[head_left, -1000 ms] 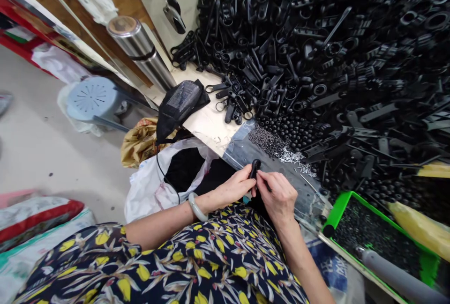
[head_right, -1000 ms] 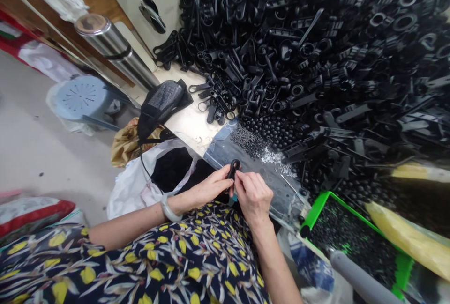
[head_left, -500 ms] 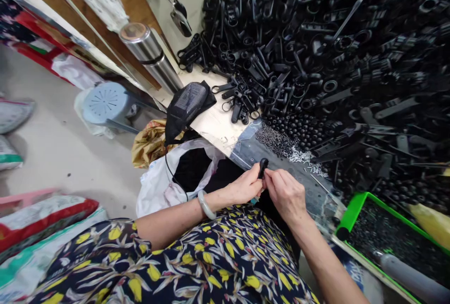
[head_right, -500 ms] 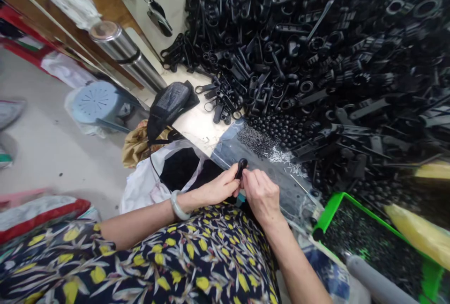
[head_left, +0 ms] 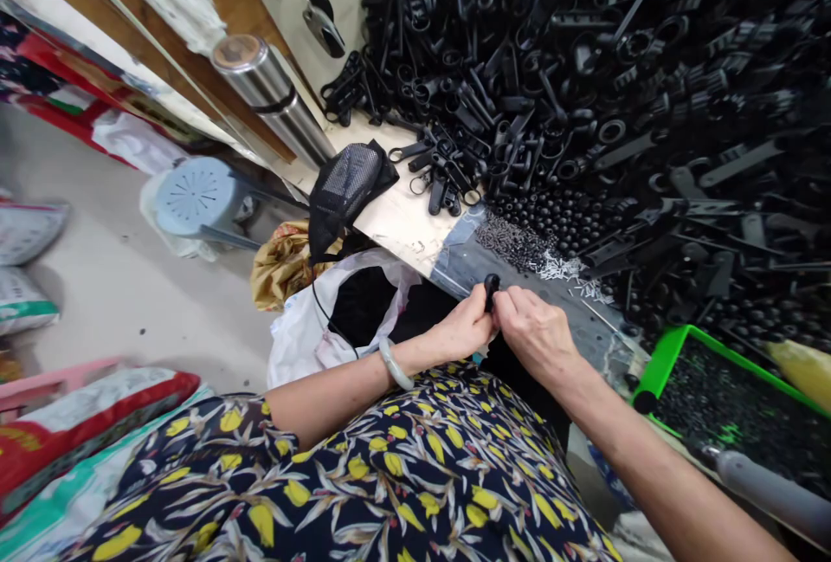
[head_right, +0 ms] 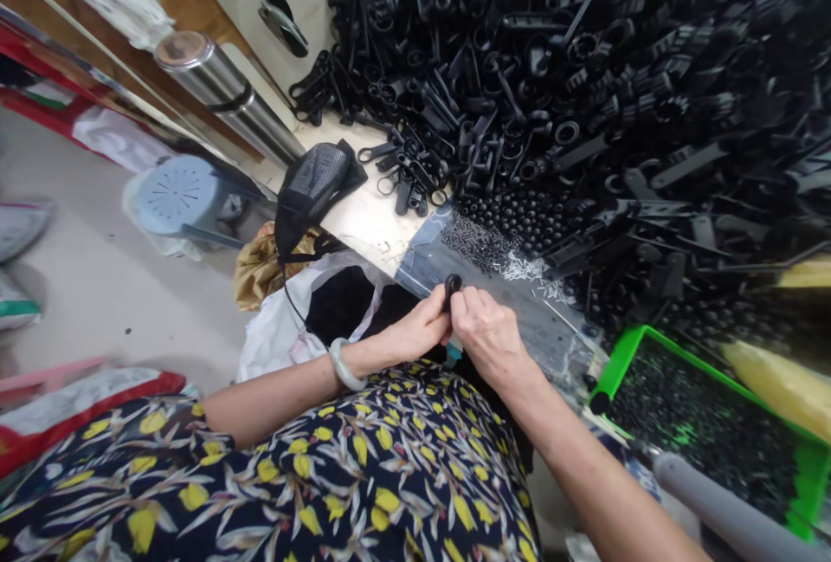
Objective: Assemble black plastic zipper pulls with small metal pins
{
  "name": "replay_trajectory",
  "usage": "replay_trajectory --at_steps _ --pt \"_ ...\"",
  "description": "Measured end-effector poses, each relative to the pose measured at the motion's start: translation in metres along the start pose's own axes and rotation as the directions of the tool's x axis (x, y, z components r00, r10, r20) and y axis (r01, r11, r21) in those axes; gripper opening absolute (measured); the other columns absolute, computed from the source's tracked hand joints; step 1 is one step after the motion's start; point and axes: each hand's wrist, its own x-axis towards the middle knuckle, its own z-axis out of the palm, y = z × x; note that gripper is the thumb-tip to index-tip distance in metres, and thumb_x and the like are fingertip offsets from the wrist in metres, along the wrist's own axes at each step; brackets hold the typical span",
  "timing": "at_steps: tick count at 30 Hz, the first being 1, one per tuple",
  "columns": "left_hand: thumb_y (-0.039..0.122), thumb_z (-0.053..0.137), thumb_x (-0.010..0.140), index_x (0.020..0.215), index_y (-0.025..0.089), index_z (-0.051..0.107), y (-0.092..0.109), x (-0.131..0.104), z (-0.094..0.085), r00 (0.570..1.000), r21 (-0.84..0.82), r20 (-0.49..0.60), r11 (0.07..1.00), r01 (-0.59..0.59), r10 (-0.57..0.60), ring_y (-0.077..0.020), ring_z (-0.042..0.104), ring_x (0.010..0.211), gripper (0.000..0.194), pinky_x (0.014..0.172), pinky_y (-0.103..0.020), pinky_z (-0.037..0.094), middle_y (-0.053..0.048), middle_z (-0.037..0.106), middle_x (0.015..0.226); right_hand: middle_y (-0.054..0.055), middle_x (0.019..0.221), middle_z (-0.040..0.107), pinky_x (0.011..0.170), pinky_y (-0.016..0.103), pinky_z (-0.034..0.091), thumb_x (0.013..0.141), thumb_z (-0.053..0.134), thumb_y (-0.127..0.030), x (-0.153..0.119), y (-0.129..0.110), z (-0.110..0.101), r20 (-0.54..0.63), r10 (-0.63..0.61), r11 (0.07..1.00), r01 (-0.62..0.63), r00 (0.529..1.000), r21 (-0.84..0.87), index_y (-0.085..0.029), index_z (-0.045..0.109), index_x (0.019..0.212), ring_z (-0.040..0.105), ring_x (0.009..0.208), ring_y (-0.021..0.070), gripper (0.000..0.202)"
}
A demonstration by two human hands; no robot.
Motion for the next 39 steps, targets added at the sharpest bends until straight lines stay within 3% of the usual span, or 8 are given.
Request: replay_trajectory --at_steps 5,12,19,24,28,34,39 --pt "0.016 0.051 0.090 0.100 0.021 0.044 -0.007 0.001 0.003 1.000 -0.061 -0.029 0.998 -0.010 0.008 -0.0137 0.048 0.067 0.013 0.064 -0.028 0.039 0.004 0.050 0.072 0.006 0.077 0.061 0.057 0.030 0.029 0.093 0.054 -0.002 0.002 -0.009 0.002 0.102 0.076 0.997 -0.078 0.992 0.016 -0.017 0.060 0.082 0.054 0.073 0.0184 0.020" --pt "0.008 0.048 0.078 0.117 0.019 0.047 -0.008 0.001 0.000 0.993 -0.402 0.087 0.910 0.107 -0.078 -0.0099 0.044 0.057 0.040 0.056 -0.024 0.034 0.007 0.046 0.069 0.008 0.083 0.063 0.064 0.029 0.039 0.099 0.051 -0.006 -0.015 -0.017 0.004 -0.007 0.006 1.000 -0.006 1.000 0.017 -0.011 0.067 0.103 0.055 0.079 0.0200 0.017" --pt "0.014 0.055 0.080 0.114 0.019 0.053 -0.010 0.001 -0.006 0.993 -0.420 0.096 0.902 0.099 -0.065 -0.0096 0.041 0.060 0.034 0.056 -0.023 0.033 0.005 0.046 0.074 0.011 0.086 0.063 0.068 0.034 0.047 0.098 0.044 0.000 -0.018 -0.034 0.001 -0.042 -0.006 0.999 0.005 0.999 -0.032 -0.001 0.065 0.122 0.053 0.079 0.0238 0.032" --pt "0.017 0.059 0.080 0.113 0.018 0.055 -0.009 0.005 -0.012 0.987 -0.445 0.143 0.886 0.133 -0.076 -0.0094 0.047 0.058 0.033 0.055 -0.022 0.035 0.005 0.052 0.072 0.011 0.088 0.066 0.070 0.033 0.050 0.100 0.046 -0.006 -0.019 -0.032 0.007 -0.034 0.029 0.999 -0.028 0.999 0.014 -0.003 0.063 0.129 0.056 0.082 0.0229 0.034" --pt "0.027 0.062 0.085 0.113 0.017 0.057 -0.006 0.007 -0.018 0.971 -0.465 0.231 0.868 0.172 -0.068 -0.0095 0.050 0.054 0.029 0.053 -0.022 0.033 0.005 0.054 0.065 0.008 0.087 0.068 0.072 0.030 0.046 0.104 0.049 -0.014 -0.022 -0.021 0.006 -0.034 0.076 0.996 -0.074 0.997 0.055 -0.009 0.067 0.124 0.058 0.082 0.0190 0.028" --pt "0.027 0.060 0.087 0.108 0.018 0.055 -0.006 0.008 -0.018 0.970 -0.445 0.234 0.881 0.162 -0.061 -0.0090 0.051 0.053 0.024 0.052 -0.022 0.033 0.005 0.057 0.063 0.004 0.080 0.069 0.066 0.029 0.034 0.106 0.051 -0.018 -0.014 -0.009 -0.004 -0.058 0.112 0.993 -0.109 0.992 0.055 -0.017 0.072 0.101 0.057 0.075 0.0156 0.022" --pt "0.026 0.062 0.085 0.102 0.018 0.053 -0.002 0.007 -0.017 0.973 -0.466 0.215 0.866 0.179 -0.085 -0.0074 0.053 0.055 0.020 0.053 -0.023 0.033 0.003 0.059 0.073 0.002 0.080 0.069 0.063 0.028 0.030 0.105 0.053 -0.021 -0.009 0.005 -0.004 -0.050 0.094 0.988 -0.087 0.994 0.130 -0.019 0.072 0.097 0.056 0.074 0.0139 0.021"
